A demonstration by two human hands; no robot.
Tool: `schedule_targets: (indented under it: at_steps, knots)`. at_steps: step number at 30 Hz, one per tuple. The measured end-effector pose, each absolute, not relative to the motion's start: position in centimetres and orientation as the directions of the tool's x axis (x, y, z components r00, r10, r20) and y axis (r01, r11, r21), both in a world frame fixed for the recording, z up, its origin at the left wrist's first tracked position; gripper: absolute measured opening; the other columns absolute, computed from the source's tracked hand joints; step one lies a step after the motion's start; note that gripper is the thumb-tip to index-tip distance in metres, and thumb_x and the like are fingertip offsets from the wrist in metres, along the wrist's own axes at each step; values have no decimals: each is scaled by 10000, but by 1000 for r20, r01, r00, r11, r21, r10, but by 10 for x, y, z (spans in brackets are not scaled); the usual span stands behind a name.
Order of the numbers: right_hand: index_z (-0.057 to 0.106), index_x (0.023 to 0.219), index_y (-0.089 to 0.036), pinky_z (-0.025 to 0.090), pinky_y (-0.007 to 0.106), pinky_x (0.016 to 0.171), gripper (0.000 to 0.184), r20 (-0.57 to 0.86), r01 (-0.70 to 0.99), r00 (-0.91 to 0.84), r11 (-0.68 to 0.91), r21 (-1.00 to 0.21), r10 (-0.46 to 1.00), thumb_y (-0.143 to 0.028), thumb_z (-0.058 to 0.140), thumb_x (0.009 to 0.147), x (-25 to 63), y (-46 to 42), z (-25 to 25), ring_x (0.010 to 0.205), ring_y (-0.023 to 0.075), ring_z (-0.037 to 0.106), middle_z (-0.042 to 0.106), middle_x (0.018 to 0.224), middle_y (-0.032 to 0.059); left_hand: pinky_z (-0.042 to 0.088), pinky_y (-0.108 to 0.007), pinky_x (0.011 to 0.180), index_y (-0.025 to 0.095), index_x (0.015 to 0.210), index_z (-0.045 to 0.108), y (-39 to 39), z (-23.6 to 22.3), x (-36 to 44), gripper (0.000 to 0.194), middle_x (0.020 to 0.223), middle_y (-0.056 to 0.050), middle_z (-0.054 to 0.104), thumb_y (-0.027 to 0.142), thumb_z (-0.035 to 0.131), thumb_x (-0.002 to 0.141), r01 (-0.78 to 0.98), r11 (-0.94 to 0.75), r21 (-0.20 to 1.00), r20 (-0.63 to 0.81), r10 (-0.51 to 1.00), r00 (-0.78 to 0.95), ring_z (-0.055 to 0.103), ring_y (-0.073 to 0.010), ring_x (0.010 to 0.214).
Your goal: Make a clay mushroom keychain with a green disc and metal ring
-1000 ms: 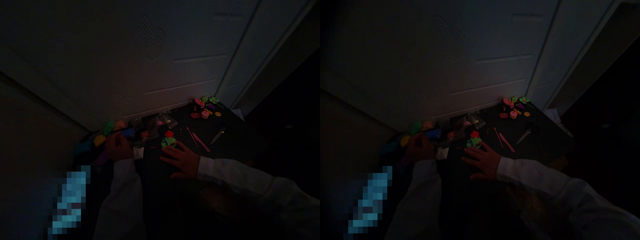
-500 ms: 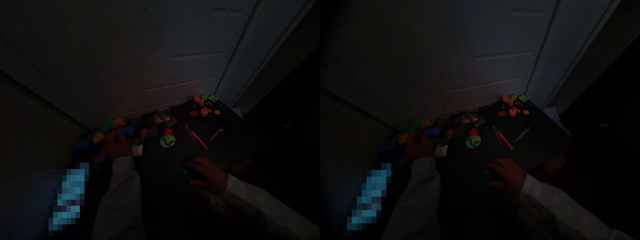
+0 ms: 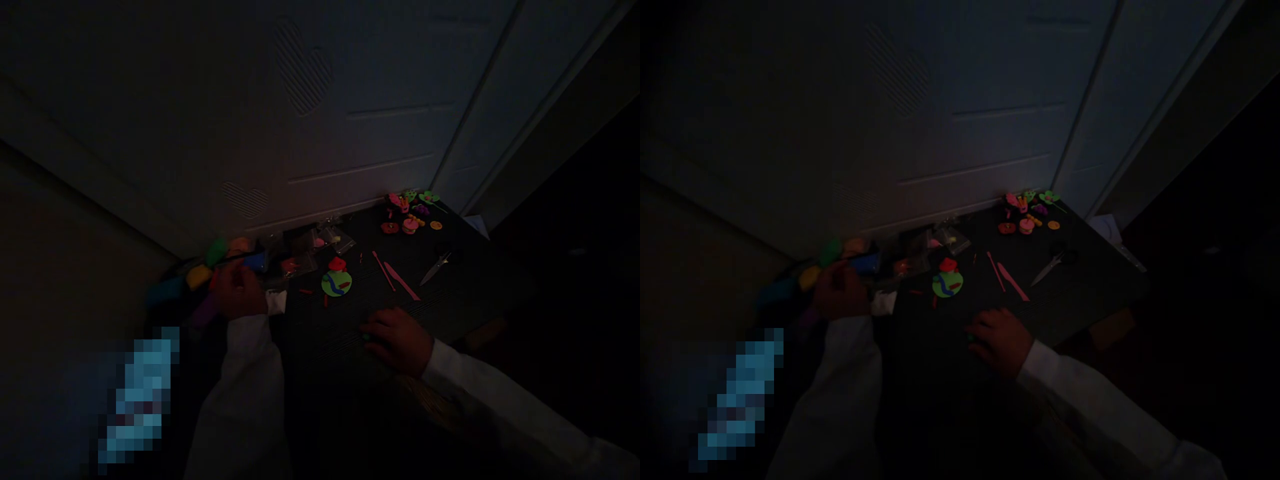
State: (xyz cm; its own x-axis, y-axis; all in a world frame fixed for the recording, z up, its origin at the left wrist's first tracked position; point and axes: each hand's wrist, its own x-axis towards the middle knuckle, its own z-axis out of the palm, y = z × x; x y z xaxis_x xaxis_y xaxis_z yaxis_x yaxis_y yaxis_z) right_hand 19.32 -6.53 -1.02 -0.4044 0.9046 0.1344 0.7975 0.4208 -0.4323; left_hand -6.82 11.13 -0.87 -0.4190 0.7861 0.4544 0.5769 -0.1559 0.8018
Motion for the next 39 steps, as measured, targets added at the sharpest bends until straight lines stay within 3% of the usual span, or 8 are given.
schedule_targets:
  at_steps: [4, 8, 12, 15, 23, 31, 34, 39]
  knots:
    - [547, 1056, -158, 462, 396, 812, 276, 225, 754, -361, 425, -501, 905, -342, 489, 859, 193, -62, -15, 942, 176, 554, 569, 1057, 64, 472, -405, 816, 134, 1101, 510, 98, 6, -54, 309, 1098, -87, 536, 312, 501, 849, 438, -154, 886, 328, 875, -356, 544, -197, 960]
    - [547, 1048, -158, 479, 372, 788, 271, 347, 702, -234, 405, -586, 908, -345, 485, 862, 193, -54, -13, 919, 164, 562, 570, 1056, 66, 506, -295, 651, 117, 1023, 535, 73, 11, -23, 258, 914, -51, 579, 311, 492, 857, 247, -76, 966, 66, 997, 47, 572, -127, 743]
    - [543, 1034, -155, 498, 323, 711, 258, 412, 688, -76, 347, -638, 908, -340, 479, 866, 196, -49, -11, 826, 136, 571, 577, 999, 55, 503, -267, 608, 108, 958, 556, 47, 5, 10, 223, 856, -37, 586, 296, 516, 846, 156, 111, 981, -176, 842, 509, 569, -110, 692]
    - [548, 1008, -153, 496, 285, 648, 250, 421, 684, -35, 329, -651, 906, -346, 477, 866, 197, -50, -10, 749, 112, 564, 582, 941, 43, 510, -296, 657, 112, 993, 546, 36, 0, 21, 232, 912, -50, 584, 288, 518, 844, 107, 213, 971, -230, 724, 651, 577, -129, 755]
    - [558, 975, -153, 490, 274, 632, 245, 409, 695, -68, 338, -635, 910, -356, 475, 866, 194, -50, -11, 721, 104, 557, 584, 904, 35, 507, -320, 695, 118, 1023, 535, 32, -9, 25, 243, 936, -53, 578, 281, 519, 843, 67, 363, 929, -283, 585, 760, 575, -140, 788]
    - [549, 1016, -155, 495, 282, 640, 280, 367, 722, -115, 331, -607, 923, -377, 470, 866, 190, -52, -9, 726, 108, 564, 587, 913, 39, 507, -309, 680, 114, 999, 544, 33, -16, 24, 229, 923, -50, 579, 280, 518, 844, 60, 429, 901, -316, 556, 768, 574, -135, 774]
    - [518, 1091, -159, 502, 305, 670, 309, 331, 770, -50, 247, -588, 942, -367, 468, 868, 195, -50, -9, 775, 125, 574, 581, 974, 53, 509, -308, 676, 115, 1009, 540, 34, -12, 23, 234, 924, -50, 579, 280, 515, 846, 28, 464, 885, -322, 568, 757, 575, -133, 768]
    - [516, 1112, -161, 470, 398, 811, 303, 234, 885, 151, -25, -465, 960, -332, 483, 864, 219, -32, -8, 953, 180, 554, 547, 1109, 75, 510, -317, 693, 115, 1011, 542, 36, 1, 18, 228, 950, -56, 579, 268, 521, 843, -73, 516, 854, -316, 624, 714, 577, -140, 792]
